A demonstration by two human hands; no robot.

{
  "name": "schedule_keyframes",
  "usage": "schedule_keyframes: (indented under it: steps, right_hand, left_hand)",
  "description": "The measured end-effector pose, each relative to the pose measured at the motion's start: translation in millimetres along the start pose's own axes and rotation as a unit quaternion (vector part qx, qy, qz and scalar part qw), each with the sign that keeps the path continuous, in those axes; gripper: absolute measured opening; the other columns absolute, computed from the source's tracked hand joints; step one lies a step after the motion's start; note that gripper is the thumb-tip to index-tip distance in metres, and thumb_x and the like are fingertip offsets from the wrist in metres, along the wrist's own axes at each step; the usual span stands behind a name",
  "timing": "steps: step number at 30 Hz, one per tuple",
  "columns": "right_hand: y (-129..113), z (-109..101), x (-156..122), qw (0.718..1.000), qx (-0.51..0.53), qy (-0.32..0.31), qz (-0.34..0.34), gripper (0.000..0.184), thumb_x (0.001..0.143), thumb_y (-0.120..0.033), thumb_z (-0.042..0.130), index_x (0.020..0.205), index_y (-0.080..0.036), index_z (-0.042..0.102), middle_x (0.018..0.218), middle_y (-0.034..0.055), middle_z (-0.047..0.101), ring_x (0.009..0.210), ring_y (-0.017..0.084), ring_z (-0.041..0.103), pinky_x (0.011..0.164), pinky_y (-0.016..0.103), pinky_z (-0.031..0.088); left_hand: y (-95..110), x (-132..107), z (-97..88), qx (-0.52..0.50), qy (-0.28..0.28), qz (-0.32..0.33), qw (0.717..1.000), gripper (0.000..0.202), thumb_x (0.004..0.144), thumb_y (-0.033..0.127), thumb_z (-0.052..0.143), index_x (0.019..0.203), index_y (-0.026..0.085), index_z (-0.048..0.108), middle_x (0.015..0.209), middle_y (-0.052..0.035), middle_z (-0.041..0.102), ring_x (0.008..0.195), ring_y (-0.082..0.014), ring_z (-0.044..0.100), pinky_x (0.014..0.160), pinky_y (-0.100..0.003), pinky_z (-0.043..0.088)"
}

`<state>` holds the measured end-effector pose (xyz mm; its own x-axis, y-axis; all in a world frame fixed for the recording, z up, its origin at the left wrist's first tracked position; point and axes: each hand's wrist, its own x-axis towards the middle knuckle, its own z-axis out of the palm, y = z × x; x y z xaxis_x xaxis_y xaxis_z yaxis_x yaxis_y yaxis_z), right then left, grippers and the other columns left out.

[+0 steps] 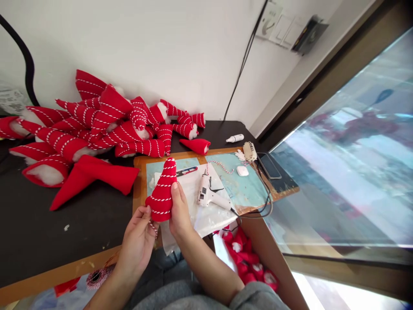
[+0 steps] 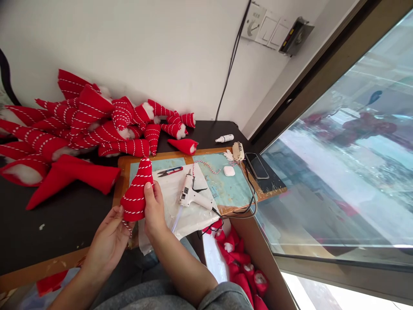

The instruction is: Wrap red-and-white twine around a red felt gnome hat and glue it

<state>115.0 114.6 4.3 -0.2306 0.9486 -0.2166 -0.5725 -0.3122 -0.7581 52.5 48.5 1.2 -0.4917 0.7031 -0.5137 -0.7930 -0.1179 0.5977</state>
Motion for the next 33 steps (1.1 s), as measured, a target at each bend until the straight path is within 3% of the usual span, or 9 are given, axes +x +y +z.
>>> schedule_keyframes:
  steps: [6,10,12,15,18,20,23,27,33]
  right_hand:
    - [-0.9,-4.3,-5.2,0.998,-0.061,0.001,-0.004,0.052,0.086,-0.074,0.074,0.105,-0.026,0.067,0.100,0.0025,0.081,0.096,0.027,0.077,0.085,0.039,0.064]
    - [-12.2,-13.7,-16.7,0.983,-0.159,-0.084,-0.044,0.062,0.100,-0.077,0.055,0.135,-0.029,0.070,0.143,0.0043,0.075,0.139,0.028,0.066,0.119,0.045,0.050]
    - [-20.2,-18.3,-22.9,0.970,-0.192,-0.131,-0.069,0.065,0.104,-0.078,0.047,0.144,-0.031,0.068,0.155,0.0034,0.068,0.145,0.028,0.060,0.122,0.045,0.045]
    - [-29.4,-21.1,-29.4,0.958,-0.212,-0.173,-0.085,0.060,0.106,-0.073,0.047,0.142,-0.031,0.070,0.145,0.0058,0.073,0.125,0.027,0.069,0.101,0.041,0.055]
    - [-32.3,-17.6,-33.0,0.950,-0.234,-0.184,-0.093,0.051,0.109,-0.066,0.049,0.135,-0.029,0.071,0.127,0.0060,0.077,0.099,0.022,0.072,0.080,0.034,0.055]
    - [-32.3,-13.3,-34.6,0.936,-0.287,-0.160,-0.124,0.046,0.111,-0.061,0.045,0.130,-0.028,0.072,0.116,0.0051,0.078,0.097,0.021,0.072,0.085,0.035,0.054]
    - [-30.9,-8.0,-35.2,0.888,-0.394,-0.116,-0.205,0.046,0.114,-0.053,0.038,0.123,-0.025,0.073,0.116,0.0072,0.078,0.113,0.025,0.071,0.102,0.040,0.052]
    - [-26.8,-9.0,-32.2,0.834,-0.474,-0.114,-0.260,0.054,0.116,-0.049,0.028,0.115,-0.023,0.076,0.112,0.0110,0.077,0.108,0.028,0.072,0.097,0.044,0.054]
    - [-23.9,-16.2,-29.1,0.816,-0.507,-0.123,-0.248,0.045,0.115,-0.049,0.038,0.110,-0.021,0.073,0.106,0.0098,0.075,0.102,0.026,0.072,0.091,0.041,0.054]
  left_hand:
    - [3.4,-2.6,4.0,-0.013,-0.006,-0.006,1.000,0.020,0.092,0.005,0.065,0.075,0.016,0.068,0.078,-0.0011,0.076,0.062,-0.0106,0.072,0.061,-0.015,0.062]
    - [15.7,4.0,8.8,-0.015,-0.010,-0.072,0.997,0.041,0.103,0.001,0.037,0.086,0.014,0.072,0.076,-0.0057,0.076,0.060,-0.0152,0.075,0.055,-0.022,0.063]
    - [23.6,7.5,9.7,-0.028,-0.020,-0.107,0.994,0.046,0.107,0.005,0.030,0.092,0.015,0.073,0.079,-0.0076,0.079,0.065,-0.0187,0.079,0.057,-0.027,0.067]
    - [33.2,9.3,7.2,-0.053,-0.017,-0.169,0.984,0.046,0.114,0.019,0.028,0.111,0.019,0.074,0.088,-0.0085,0.083,0.072,-0.0231,0.083,0.060,-0.033,0.071]
    - [36.1,7.2,2.8,-0.063,-0.001,-0.213,0.975,0.048,0.116,0.028,0.024,0.128,0.021,0.070,0.084,-0.0085,0.082,0.070,-0.0262,0.084,0.061,-0.037,0.072]
    - [33.9,4.8,0.6,-0.070,0.002,-0.232,0.970,0.049,0.117,0.028,0.023,0.134,0.021,0.068,0.083,-0.0077,0.082,0.068,-0.0249,0.083,0.062,-0.036,0.072]
    - [27.3,0.1,-1.6,-0.084,-0.007,-0.264,0.961,0.050,0.116,0.019,0.023,0.142,0.022,0.066,0.087,-0.0064,0.084,0.071,-0.0211,0.084,0.066,-0.029,0.071]
    - [19.8,-6.4,-4.0,-0.096,-0.020,-0.289,0.952,0.055,0.115,0.016,0.021,0.146,0.026,0.065,0.082,-0.0041,0.083,0.067,-0.0201,0.083,0.060,-0.025,0.068]
    - [14.1,-7.4,-4.5,-0.089,-0.042,-0.297,0.950,0.052,0.115,0.014,0.022,0.146,0.017,0.063,0.086,-0.0075,0.084,0.071,-0.0204,0.085,0.064,-0.024,0.070]
